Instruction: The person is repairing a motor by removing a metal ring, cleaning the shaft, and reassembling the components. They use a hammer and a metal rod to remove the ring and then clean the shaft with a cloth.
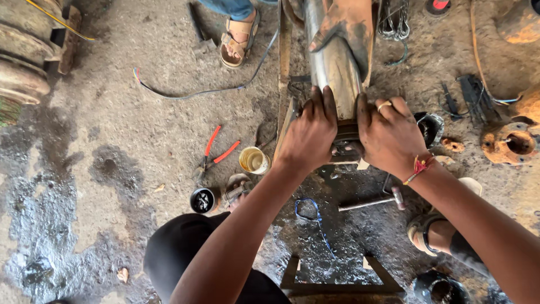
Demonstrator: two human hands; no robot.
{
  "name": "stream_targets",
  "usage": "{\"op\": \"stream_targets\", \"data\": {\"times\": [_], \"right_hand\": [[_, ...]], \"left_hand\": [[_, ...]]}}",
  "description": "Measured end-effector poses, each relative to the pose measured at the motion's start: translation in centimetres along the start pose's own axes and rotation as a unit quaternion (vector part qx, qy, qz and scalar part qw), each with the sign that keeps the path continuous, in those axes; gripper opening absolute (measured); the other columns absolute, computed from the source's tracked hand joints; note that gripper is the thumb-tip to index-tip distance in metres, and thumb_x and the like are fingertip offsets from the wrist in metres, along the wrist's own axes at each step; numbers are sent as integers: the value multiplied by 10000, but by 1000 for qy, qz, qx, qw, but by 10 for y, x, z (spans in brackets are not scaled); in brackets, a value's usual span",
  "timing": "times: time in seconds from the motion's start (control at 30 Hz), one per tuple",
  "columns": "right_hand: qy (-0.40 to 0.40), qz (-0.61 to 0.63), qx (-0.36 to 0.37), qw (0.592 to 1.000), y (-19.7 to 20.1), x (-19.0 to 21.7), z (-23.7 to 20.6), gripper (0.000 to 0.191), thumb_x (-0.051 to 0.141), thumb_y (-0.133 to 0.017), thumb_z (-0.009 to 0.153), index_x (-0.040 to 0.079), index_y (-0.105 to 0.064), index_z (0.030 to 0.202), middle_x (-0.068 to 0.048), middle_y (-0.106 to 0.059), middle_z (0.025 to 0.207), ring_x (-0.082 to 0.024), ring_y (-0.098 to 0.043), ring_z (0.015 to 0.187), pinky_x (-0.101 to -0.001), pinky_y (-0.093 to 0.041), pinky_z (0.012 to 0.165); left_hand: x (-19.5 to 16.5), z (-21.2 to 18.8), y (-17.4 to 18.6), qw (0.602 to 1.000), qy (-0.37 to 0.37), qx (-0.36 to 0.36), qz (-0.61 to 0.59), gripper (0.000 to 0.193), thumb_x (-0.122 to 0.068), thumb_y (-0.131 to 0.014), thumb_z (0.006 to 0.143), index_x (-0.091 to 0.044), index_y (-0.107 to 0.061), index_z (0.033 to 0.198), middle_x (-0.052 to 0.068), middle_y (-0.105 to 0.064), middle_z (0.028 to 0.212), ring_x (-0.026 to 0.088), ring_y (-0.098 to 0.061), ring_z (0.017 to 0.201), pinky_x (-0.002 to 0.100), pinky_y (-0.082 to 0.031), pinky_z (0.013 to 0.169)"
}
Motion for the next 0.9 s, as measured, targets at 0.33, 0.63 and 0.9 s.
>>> {"op": "stream_targets", "data": {"times": [0.33,0.63,0.9], "right_hand": [[12,15,27,999,5,-3,0,831,419,-733,779,-145,-571,1367,-69,-730,852,-163,-626,975,-284,-420,966],[2,525,-135,840,71,-55,-11,840,410,-828,753,29,-498,1425,-131,-574,1419,-298,-547,1343,-421,-450,1182],[-87,944,-8,318,56,-95,-59,756,696,-398,1044,151,-449,1566,-198,-538,1507,-458,-525,1387,-681,-412,1158]], "left_hand": [[3,1,-9,999,-2,39,-5,1133,-103,-906,559,259,-258,1414,526,-391,1369,518,-600,1180,396,-623,829],[9,-44,63,907,23,-3,-421,1163,-756,-710,841,22,-340,1621,227,-559,1560,305,-754,1229,337,-649,899],[80,-66,112,547,146,-118,-816,1244,-837,-490,847,54,-210,1667,301,-620,1383,359,-735,1020,427,-595,744]]}}
Point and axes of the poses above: each hand's wrist, its own z-axis towards the middle knuckle, its own y-axis out of the back of the hand, x = y × z, the point moved 6 cm from there along z, towards the middle knuckle
